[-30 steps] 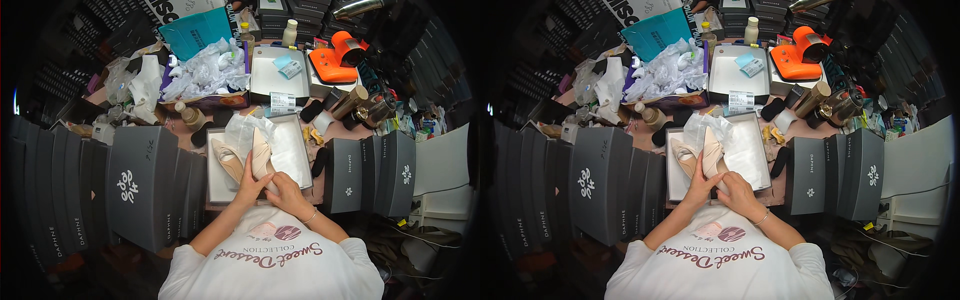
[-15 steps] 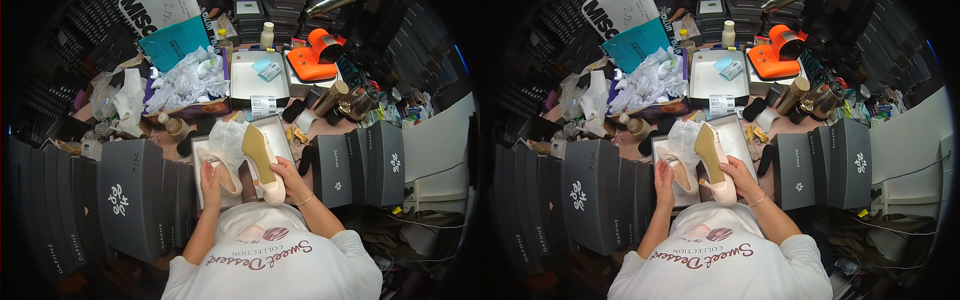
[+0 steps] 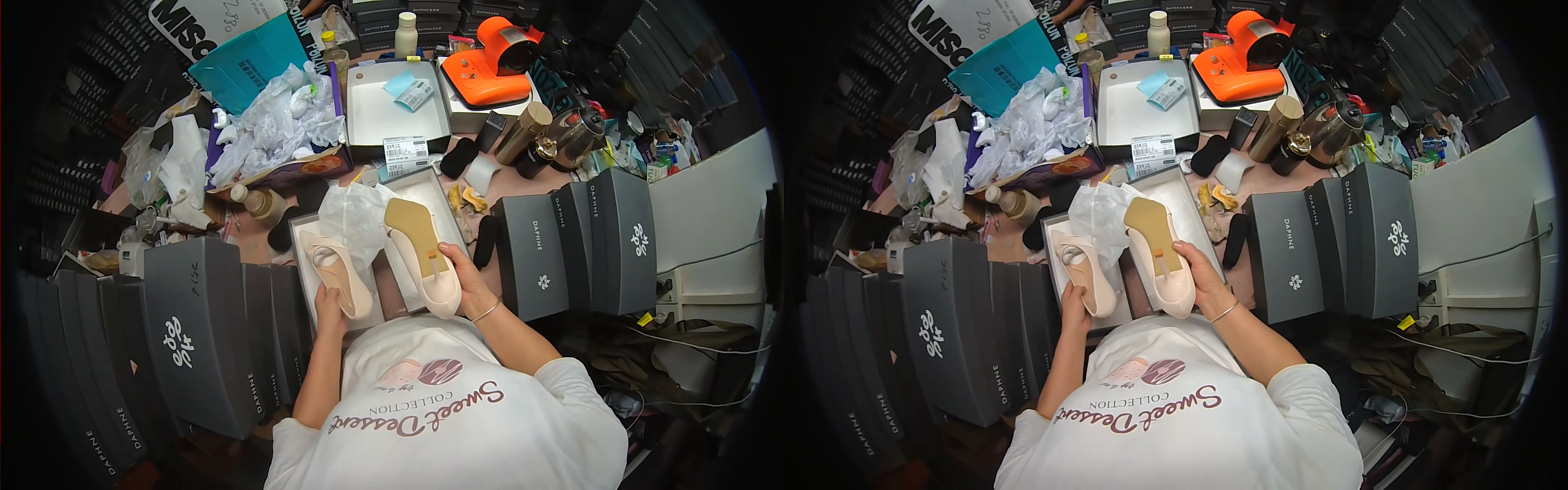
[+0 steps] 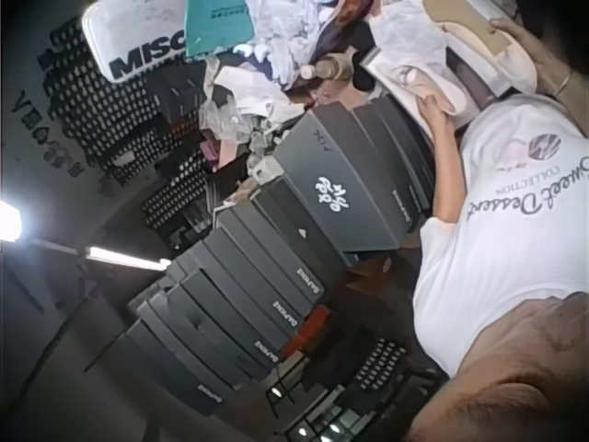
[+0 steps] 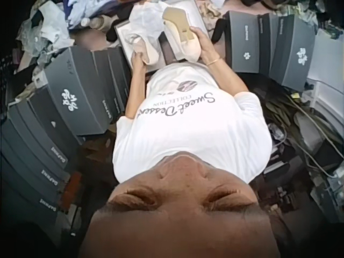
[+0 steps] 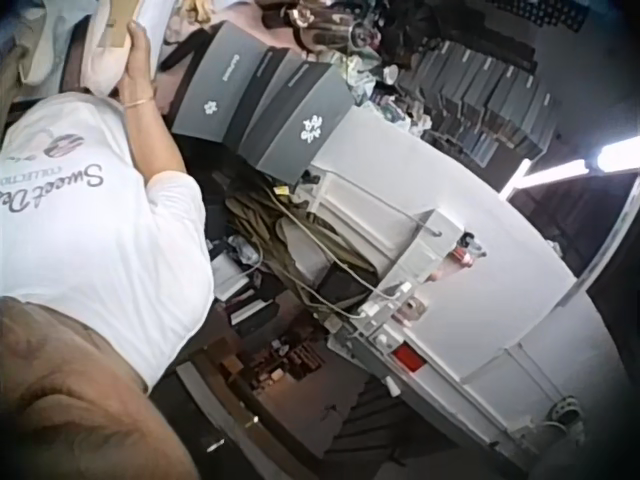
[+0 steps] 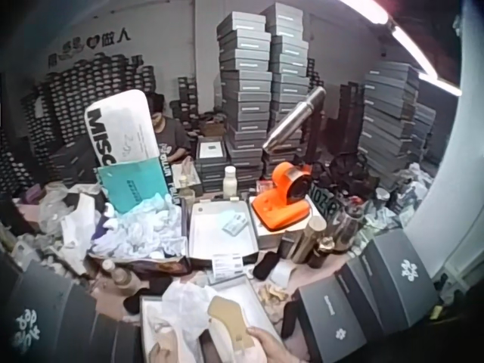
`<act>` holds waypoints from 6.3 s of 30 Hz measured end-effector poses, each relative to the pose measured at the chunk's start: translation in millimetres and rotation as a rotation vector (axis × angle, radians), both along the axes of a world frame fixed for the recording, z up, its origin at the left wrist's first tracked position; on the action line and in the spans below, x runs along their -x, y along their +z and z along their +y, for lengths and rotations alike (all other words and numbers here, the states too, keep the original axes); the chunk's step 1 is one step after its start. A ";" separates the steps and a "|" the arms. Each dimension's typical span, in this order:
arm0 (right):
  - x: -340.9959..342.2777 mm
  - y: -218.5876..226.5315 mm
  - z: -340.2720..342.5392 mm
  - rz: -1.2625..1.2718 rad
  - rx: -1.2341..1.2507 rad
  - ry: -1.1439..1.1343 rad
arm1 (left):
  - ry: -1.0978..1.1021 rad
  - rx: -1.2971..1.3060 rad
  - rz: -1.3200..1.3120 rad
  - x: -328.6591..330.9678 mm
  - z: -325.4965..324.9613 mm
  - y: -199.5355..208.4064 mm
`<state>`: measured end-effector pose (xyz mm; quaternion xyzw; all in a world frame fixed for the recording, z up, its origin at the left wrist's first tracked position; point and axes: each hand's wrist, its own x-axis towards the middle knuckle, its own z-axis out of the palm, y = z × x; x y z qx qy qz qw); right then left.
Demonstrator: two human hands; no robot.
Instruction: Cleaning shoes with a sponge and packing them into boxes with tissue paper and protective bags.
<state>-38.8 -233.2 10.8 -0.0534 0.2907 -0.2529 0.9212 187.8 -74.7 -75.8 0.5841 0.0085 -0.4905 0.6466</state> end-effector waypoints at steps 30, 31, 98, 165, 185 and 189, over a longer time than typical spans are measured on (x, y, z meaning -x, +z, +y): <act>-10.8 32.9 25.7 -0.178 0.376 0.125 | -0.552 0.913 0.754 53.2 -18.5 73.9; -8.7 33.3 27.7 -0.169 0.373 0.119 | -0.557 0.916 0.784 54.0 -18.7 75.9; 143.7 44.4 68.1 0.323 0.552 0.029 | -0.671 -0.101 -0.715 -84.5 -178.2 63.2; -16.9 -17.0 33.5 -0.265 0.213 0.114 | -0.670 0.845 -1.458 77.9 19.2 169.8; -10.3 37.4 84.2 0.683 1.853 0.846 | -1.267 0.207 -1.682 50.1 -55.1 179.9; -4.1 5.1 79.9 0.659 1.634 0.473 | -0.781 0.550 -1.634 80.4 -46.9 165.1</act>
